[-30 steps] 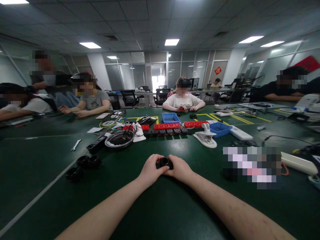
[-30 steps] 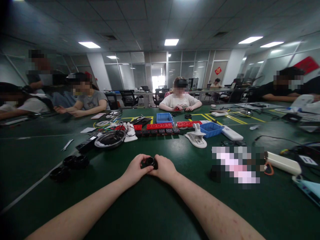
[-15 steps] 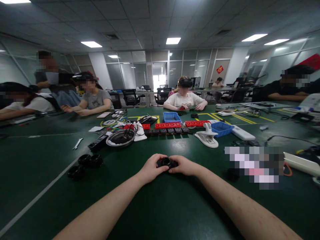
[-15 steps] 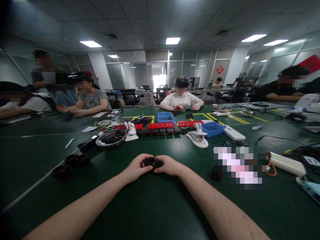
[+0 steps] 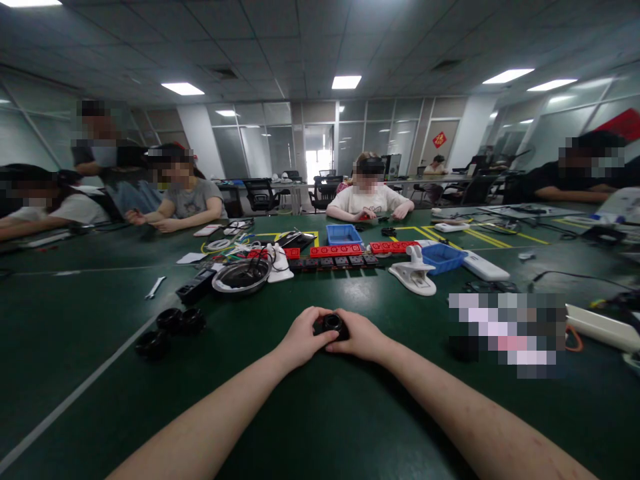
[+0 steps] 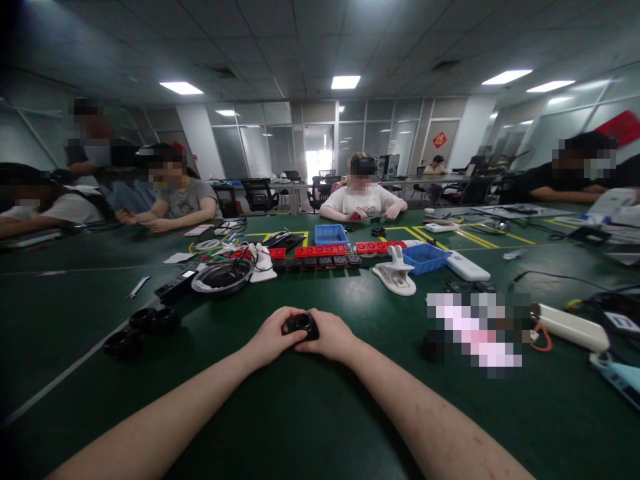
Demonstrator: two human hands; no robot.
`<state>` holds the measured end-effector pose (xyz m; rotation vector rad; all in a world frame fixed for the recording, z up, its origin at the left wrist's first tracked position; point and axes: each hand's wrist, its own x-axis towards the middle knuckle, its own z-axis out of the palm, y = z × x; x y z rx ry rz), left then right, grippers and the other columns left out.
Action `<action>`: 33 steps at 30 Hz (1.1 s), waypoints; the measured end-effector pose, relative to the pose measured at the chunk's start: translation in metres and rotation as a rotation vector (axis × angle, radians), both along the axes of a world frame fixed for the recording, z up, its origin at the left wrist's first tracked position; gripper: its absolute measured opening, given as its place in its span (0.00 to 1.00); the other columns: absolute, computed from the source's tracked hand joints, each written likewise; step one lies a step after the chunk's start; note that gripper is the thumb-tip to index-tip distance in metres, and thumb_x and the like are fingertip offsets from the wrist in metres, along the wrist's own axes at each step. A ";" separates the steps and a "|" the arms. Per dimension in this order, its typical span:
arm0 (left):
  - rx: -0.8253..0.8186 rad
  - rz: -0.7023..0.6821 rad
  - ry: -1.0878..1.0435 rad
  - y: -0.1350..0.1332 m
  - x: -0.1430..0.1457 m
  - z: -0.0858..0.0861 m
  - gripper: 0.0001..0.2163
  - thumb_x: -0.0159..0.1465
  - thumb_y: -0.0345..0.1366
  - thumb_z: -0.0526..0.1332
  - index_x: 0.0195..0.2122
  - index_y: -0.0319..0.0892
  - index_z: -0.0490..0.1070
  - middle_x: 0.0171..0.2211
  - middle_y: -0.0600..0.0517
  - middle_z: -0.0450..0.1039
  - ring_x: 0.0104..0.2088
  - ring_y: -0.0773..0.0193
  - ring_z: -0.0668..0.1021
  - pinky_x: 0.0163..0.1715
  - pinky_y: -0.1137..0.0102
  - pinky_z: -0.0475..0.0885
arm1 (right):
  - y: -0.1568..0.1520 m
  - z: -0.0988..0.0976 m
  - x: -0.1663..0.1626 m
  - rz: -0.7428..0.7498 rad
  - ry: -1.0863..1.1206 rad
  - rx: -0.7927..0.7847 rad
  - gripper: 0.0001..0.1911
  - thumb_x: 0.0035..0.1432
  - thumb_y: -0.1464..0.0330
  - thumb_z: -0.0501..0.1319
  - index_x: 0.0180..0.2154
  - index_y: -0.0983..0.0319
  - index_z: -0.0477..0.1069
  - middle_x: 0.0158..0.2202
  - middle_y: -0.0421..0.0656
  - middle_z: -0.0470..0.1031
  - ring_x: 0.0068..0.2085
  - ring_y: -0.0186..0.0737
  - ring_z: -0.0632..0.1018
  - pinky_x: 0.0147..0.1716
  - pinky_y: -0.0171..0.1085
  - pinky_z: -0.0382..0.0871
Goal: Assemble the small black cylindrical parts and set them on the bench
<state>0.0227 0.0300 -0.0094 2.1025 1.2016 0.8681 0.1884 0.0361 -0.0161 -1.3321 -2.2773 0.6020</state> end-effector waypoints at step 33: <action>-0.014 -0.046 0.004 0.007 -0.006 -0.004 0.15 0.53 0.37 0.60 0.42 0.41 0.66 0.36 0.51 0.65 0.29 0.66 0.69 0.25 0.74 0.63 | 0.008 0.004 0.011 0.159 0.099 -0.179 0.13 0.44 0.67 0.62 0.35 0.64 0.69 0.29 0.39 0.70 0.30 0.35 0.70 0.28 0.32 0.61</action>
